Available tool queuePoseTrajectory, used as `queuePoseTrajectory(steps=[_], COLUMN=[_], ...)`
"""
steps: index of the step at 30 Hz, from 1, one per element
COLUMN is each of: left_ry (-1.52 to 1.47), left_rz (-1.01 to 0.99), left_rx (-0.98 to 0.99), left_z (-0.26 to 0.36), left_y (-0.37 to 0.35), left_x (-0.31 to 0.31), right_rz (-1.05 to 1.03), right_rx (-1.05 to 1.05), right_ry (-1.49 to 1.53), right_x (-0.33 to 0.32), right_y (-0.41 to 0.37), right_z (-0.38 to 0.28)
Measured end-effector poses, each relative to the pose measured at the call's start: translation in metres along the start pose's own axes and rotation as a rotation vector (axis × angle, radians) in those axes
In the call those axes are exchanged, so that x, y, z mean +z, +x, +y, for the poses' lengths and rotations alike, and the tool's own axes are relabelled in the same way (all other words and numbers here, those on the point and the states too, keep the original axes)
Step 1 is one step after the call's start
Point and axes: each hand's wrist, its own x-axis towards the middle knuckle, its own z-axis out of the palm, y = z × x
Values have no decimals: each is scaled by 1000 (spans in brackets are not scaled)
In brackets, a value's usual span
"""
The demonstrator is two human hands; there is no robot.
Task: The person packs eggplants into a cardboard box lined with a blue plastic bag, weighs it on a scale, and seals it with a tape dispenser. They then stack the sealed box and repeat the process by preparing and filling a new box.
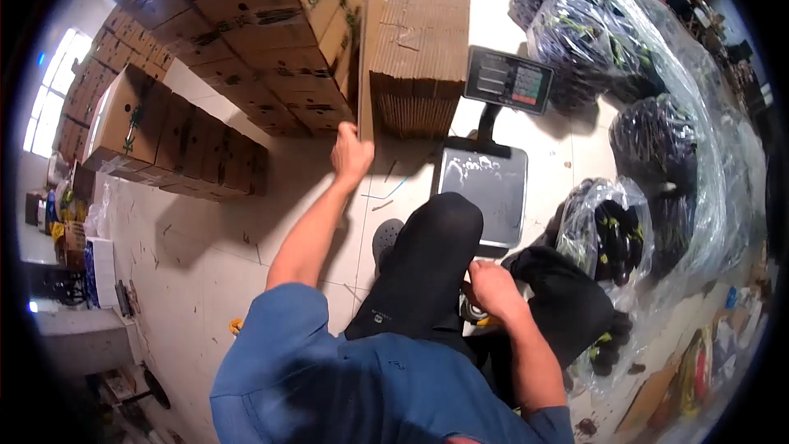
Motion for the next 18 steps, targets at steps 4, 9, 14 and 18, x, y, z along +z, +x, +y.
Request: queuePoseTrajectory(steps=[4,9,14,18], left_ry=[259,196,154,-168], left_rz=[-450,-239,-177,42], left_rx=[-152,-405,-411,-194], left_z=[-100,-190,-220,-229], left_y=[-86,-182,-259,-292], left_x=[40,47,12,-14], right_rz=[-8,-36,-69,157], right_rx=[19,43,44,112], right_ry=[31,33,-34,248], right_x=[8,12,5,-20], right_y=[0,-6,-10,-15], right_z=[7,12,20,29])
